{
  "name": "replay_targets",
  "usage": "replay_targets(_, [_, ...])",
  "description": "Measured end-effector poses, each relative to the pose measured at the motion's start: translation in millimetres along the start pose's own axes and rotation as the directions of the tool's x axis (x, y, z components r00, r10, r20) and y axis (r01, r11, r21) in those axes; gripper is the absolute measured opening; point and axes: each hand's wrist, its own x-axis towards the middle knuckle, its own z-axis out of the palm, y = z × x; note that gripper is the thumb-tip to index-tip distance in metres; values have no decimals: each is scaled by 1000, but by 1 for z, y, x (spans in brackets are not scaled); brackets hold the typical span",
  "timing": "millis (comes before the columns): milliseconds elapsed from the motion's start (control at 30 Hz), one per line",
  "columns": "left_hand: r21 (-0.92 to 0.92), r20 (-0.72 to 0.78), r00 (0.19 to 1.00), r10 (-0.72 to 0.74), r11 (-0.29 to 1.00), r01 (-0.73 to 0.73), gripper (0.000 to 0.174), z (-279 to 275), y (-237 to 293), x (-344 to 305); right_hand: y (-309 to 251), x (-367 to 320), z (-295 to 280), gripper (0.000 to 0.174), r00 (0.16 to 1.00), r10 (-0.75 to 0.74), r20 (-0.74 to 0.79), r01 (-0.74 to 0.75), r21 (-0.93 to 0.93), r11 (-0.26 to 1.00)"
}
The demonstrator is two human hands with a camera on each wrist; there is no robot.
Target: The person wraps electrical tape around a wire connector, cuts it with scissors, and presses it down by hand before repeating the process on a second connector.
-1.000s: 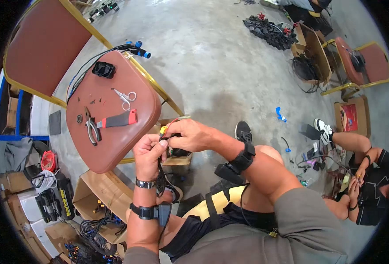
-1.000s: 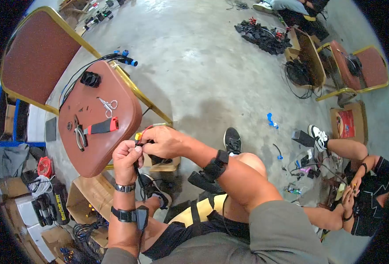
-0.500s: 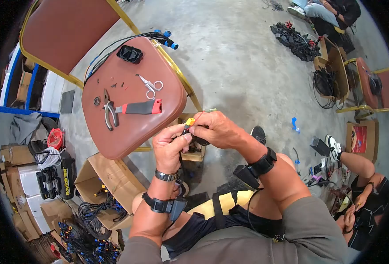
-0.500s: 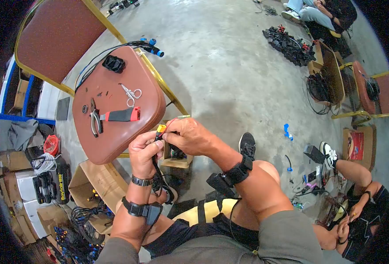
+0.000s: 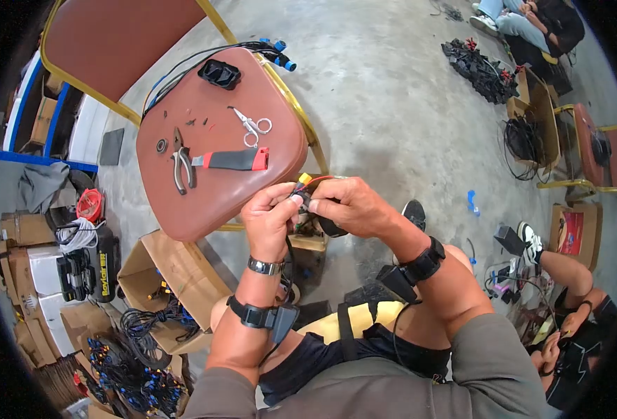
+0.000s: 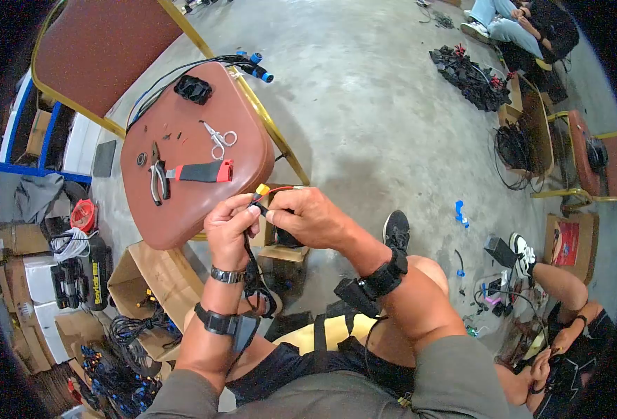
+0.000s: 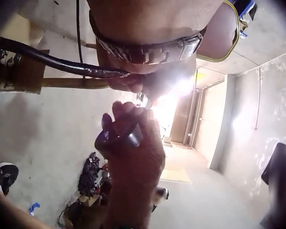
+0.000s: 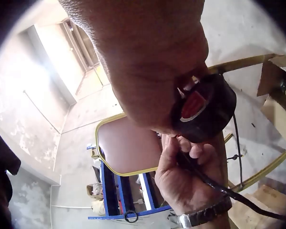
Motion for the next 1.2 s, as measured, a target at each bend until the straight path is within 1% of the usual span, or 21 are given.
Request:
replay_targets(100, [5, 116, 993, -22, 1000, 22, 23, -1, -1, 5, 1, -2, -5, 16, 1000, 15, 2, -15, 79, 997])
replay_targets(167, [8, 169, 984, -48, 999, 47, 24, -6, -2, 8, -4, -5, -10, 17, 986, 150, 73, -161, 166, 973])
replay_targets(200, [16, 222, 972, -76, 997, 74, 25, -8, -2, 9, -4, -6, -11, 17, 985, 152, 78, -164, 163, 973])
replay_targets(267, [12, 233, 967, -99, 995, 99, 26, -9, -1, 8, -5, -6, -11, 18, 971, 209, 117, -230, 213, 950])
replay_targets(400, [-56, 266, 953, -145, 985, 165, 28, -9, 4, 9, -7, -7, -12, 19, 966, 231, 121, -251, 193, 949])
replay_targets(467, [-18, 285, 949, -133, 989, 144, 28, -11, 5, 9, -9, -6, -15, 18, 935, 321, 150, -346, 191, 919])
replay_targets(500, [19, 303, 945, -122, 992, 123, 28, -11, 5, 10, -8, -6, -15, 18, 936, 320, 148, -344, 189, 920])
replay_targets(533, [16, 304, 945, -120, 993, 121, 28, -9, 5, 9, -6, -6, -13, 19, 958, 256, 133, -282, 247, 927])
replay_targets(567, [88, 291, 951, -103, 993, 80, 29, -7, 6, 8, -5, -6, -12, 19, 975, 192, 116, -219, 304, 927])
replay_targets(633, [158, 279, 956, -85, 987, 42, 30, -3, 6, 5, -5, -6, -12, 20, 970, 214, 115, -238, 270, 933])
replay_targets(700, [310, 252, 968, -11, 948, -70, 29, 0, 4, 2, -5, -6, -12, 21, 965, 236, 114, -257, 236, 937])
replay_targets(733, [308, 251, 968, -10, 949, -70, 29, 1, 5, 2, -3, -5, -11, 21, 967, 235, 101, -253, 238, 938])
replay_targets(767, [439, 308, 937, 167, 848, -296, 28, 3, 6, 3, -1, -5, -10, 21, 968, 233, 87, -248, 239, 939])
replay_targets(800, [538, 388, 863, 323, 680, -497, 28, 5, 7, 3, 1, -5, -8, 21, 968, 233, 87, -248, 235, 940])
replay_targets(833, [587, 415, 831, 370, 589, -555, 26, 7, 9, 2, 4, -5, -7, 21, 963, 255, 85, -269, 313, 911])
replay_targets(867, [584, 412, 831, 374, 592, -556, 26, 8, 7, 2, 5, -6, -5, 20, 957, 278, 87, -289, 389, 875])
replay_targets(933, [635, 410, 806, 428, 501, -589, 24, 10, 3, 2, 8, -5, -3, 18, 957, 277, 89, -288, 421, 860])
replay_targets(967, [636, 401, 808, 432, 503, -585, 24, 11, 2, 2, 8, -5, -2, 17, 957, 275, 88, -284, 459, 842])
replay_targets(1033, [660, 429, 773, 467, 422, -621, 24, 10, 2, 4, 7, -5, -2, 16, 955, 284, 82, -290, 454, 843])
replay_targets(1100, [671, 424, 765, 485, 399, -625, 24, 10, 1, 6, 7, -5, 0, 16, 953, 292, 80, -296, 449, 843])
replay_targets(1200, [681, 421, 762, 492, 384, -624, 25, 10, 0, 6, 4, -4, -1, 14, 947, 320, -2, -282, 470, 837])
